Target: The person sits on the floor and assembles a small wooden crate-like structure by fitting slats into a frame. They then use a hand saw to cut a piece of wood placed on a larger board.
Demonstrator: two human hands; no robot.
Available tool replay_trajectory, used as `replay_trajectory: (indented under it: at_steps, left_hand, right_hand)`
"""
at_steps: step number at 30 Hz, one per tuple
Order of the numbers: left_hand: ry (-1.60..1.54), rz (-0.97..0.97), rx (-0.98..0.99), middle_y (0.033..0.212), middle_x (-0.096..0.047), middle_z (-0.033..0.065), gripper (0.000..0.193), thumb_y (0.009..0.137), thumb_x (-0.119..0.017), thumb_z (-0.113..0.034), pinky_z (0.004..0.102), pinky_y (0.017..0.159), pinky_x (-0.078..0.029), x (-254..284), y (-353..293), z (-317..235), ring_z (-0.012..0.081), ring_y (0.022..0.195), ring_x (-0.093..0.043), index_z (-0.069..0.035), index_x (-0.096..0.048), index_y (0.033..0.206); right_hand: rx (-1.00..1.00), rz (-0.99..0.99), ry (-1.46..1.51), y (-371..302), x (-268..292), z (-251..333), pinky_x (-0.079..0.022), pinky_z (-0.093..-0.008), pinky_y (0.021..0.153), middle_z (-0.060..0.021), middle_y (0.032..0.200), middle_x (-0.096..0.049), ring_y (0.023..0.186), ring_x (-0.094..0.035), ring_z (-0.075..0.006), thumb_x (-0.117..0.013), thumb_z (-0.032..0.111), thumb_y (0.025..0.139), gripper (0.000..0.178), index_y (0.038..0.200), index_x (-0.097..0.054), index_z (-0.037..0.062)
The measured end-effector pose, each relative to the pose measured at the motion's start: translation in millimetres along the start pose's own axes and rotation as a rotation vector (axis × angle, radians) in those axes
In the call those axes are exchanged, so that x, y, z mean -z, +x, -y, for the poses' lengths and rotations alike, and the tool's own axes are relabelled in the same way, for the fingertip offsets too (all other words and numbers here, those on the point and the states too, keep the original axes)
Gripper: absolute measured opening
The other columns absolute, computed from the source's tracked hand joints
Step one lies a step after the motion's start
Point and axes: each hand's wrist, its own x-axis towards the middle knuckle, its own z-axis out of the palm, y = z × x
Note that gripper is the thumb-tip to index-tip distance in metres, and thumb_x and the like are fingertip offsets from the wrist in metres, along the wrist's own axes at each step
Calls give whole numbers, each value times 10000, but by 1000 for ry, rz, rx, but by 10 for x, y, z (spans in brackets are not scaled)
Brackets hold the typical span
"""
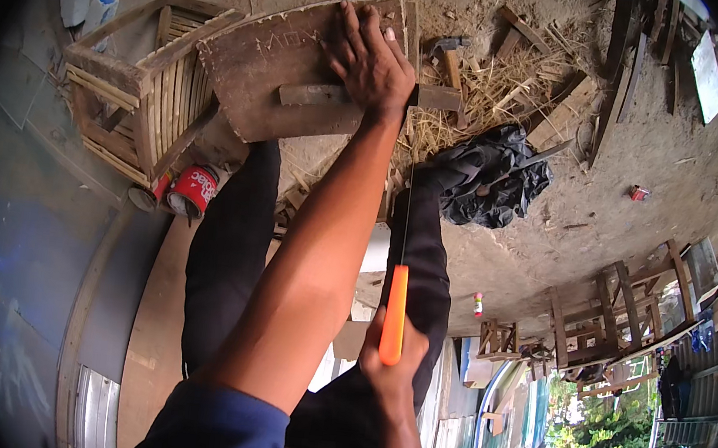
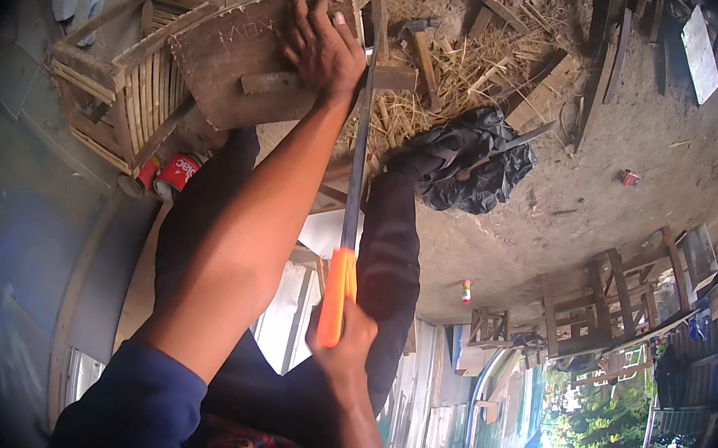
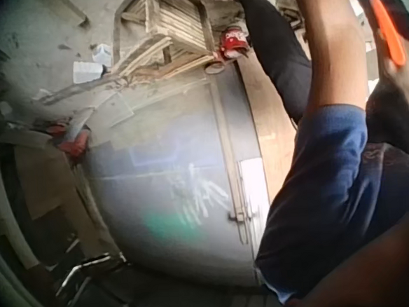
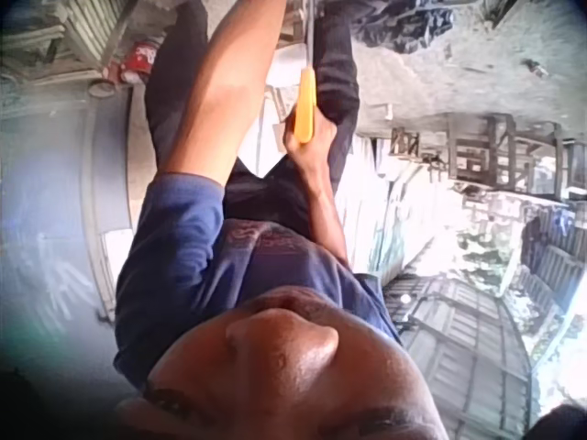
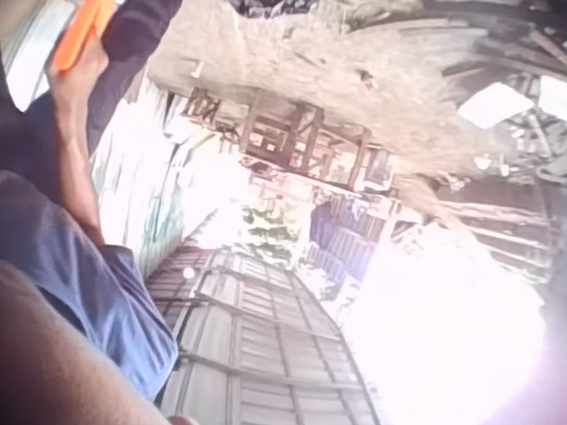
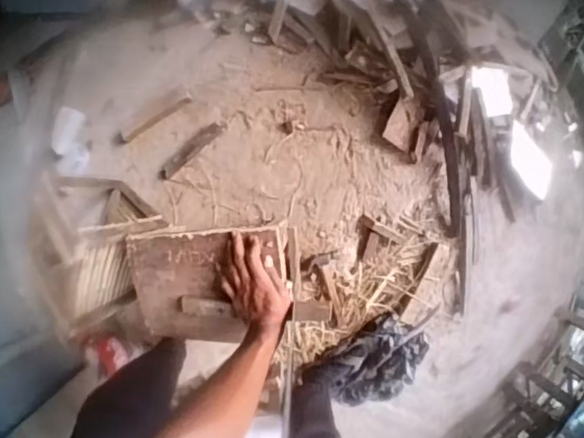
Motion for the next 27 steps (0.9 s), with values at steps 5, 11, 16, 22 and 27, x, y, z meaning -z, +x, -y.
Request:
replay_trajectory:
  at_steps: [5, 11, 16, 22, 27]
  left_hand:
    - [-31, -2, 17, 1605, -324, 197, 459, 1003, -486, -267, 648, 1184, -152, -10, -97, -2, 375, 1475, -320, -104, -451, 1431]
    - [18, 16, 20, 1617, -313, 183, 466, 1024, -480, -305, 637, 1186, -172, -22, -42, 13, 359, 1477, -329, -114, -454, 1449]
    - [40, 45, 40, 1613, -338, 133, 458, 1034, -483, -328, 623, 1189, -191, -57, -30, 32, 324, 1486, -328, -136, -448, 1449]
    - [3, -28, 4, 1602, -347, 155, 439, 1026, -449, -310, 635, 1180, -190, -38, -24, 18, 341, 1474, -340, -109, -477, 1415]
    - [-12, -48, -5, 1567, -376, 196, 416, 1020, -427, -255, 638, 1186, -159, -12, -5, -12, 365, 1464, -341, -84, -492, 1394]
  right_hand:
    - [-50, -1, -69, 223, 171, 196, -476, -358, 541, -148, 616, -566, 528, -585, -254, -593, 38, 827, 57, 819, -628, -7]
    - [218, -130, 89, 1189, -804, -738, -548, -414, 636, -180, 688, -631, 602, -650, -367, -675, 35, 762, 108, 852, -625, 4]
    - [380, -40, 98, 1325, -803, -1382, -464, -368, 575, -126, 692, -548, 595, -556, -307, -639, 5, 870, 128, 783, -547, 25]
    - [98, 89, 43, 897, -351, -674, -525, -400, 625, -185, 751, -636, 671, -657, -374, -679, 3, 760, 130, 873, -615, 5]
    - [-136, 129, -20, -10, 182, 81, -538, -363, 604, -183, 703, -639, 617, -675, -342, -671, 10, 767, 115, 877, -649, -16]
